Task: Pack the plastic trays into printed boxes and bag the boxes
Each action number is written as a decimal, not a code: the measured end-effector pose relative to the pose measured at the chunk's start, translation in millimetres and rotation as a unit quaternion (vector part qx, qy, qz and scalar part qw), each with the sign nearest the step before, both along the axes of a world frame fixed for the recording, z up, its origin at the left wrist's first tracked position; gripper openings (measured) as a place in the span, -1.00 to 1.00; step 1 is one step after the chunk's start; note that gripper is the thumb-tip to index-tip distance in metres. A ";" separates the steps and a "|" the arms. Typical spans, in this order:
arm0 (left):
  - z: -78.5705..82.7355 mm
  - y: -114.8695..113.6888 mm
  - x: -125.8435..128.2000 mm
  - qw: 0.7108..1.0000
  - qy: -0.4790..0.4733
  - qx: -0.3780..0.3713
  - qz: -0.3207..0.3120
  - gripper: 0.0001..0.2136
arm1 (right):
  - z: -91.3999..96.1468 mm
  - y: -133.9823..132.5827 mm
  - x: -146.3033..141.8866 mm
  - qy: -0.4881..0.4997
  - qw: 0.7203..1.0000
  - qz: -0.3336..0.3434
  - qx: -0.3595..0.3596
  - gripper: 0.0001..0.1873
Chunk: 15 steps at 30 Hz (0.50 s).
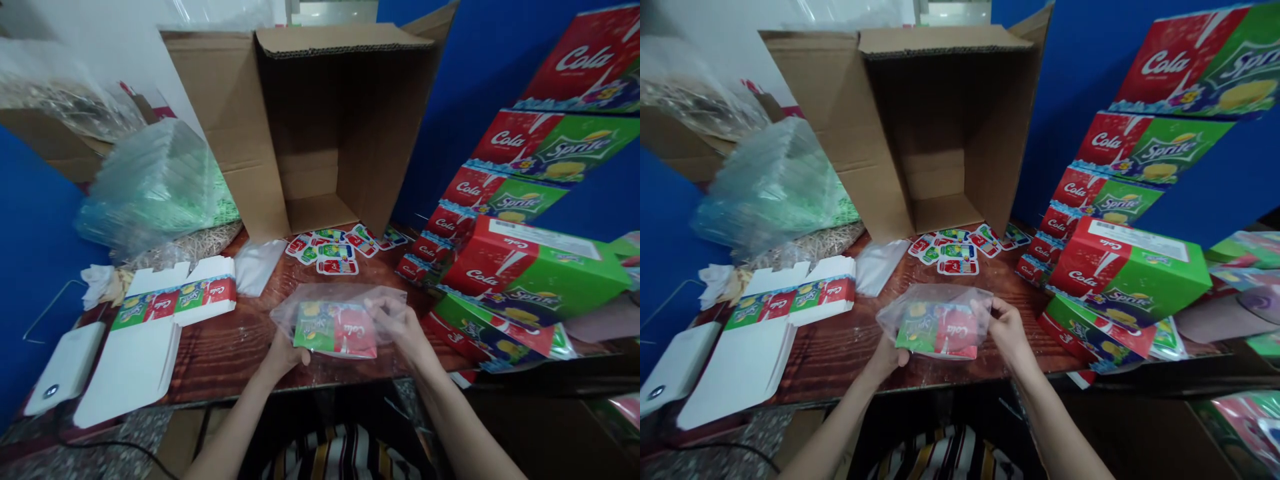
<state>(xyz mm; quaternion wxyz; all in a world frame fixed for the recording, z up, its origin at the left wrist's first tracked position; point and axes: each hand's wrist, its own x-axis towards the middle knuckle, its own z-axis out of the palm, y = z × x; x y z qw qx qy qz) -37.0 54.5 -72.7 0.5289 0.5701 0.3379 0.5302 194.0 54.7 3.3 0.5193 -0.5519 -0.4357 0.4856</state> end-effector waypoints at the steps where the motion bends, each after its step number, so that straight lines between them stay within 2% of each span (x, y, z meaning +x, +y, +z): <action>1: -0.7 -0.6 -0.8 1.000 0.008 -0.002 0.004 0.11 | -1.3 -0.1 -1.2 -0.024 0.999 -0.010 0.023 -0.49; 4: 0.7 -2.7 -2.5 0.999 0.031 -0.013 0.022 0.10 | -7.2 1.7 -0.4 -0.095 0.992 -0.022 0.080 -0.52; 10: 10.6 -3.4 -0.4 0.998 0.030 -0.054 0.002 0.13 | -26.4 11.4 10.2 -0.134 0.984 0.051 0.104 -0.52; 15: 14.6 -1.5 1.7 0.998 0.007 -0.049 -0.030 0.11 | -33.0 15.7 11.3 -0.164 0.979 0.044 0.116 -0.47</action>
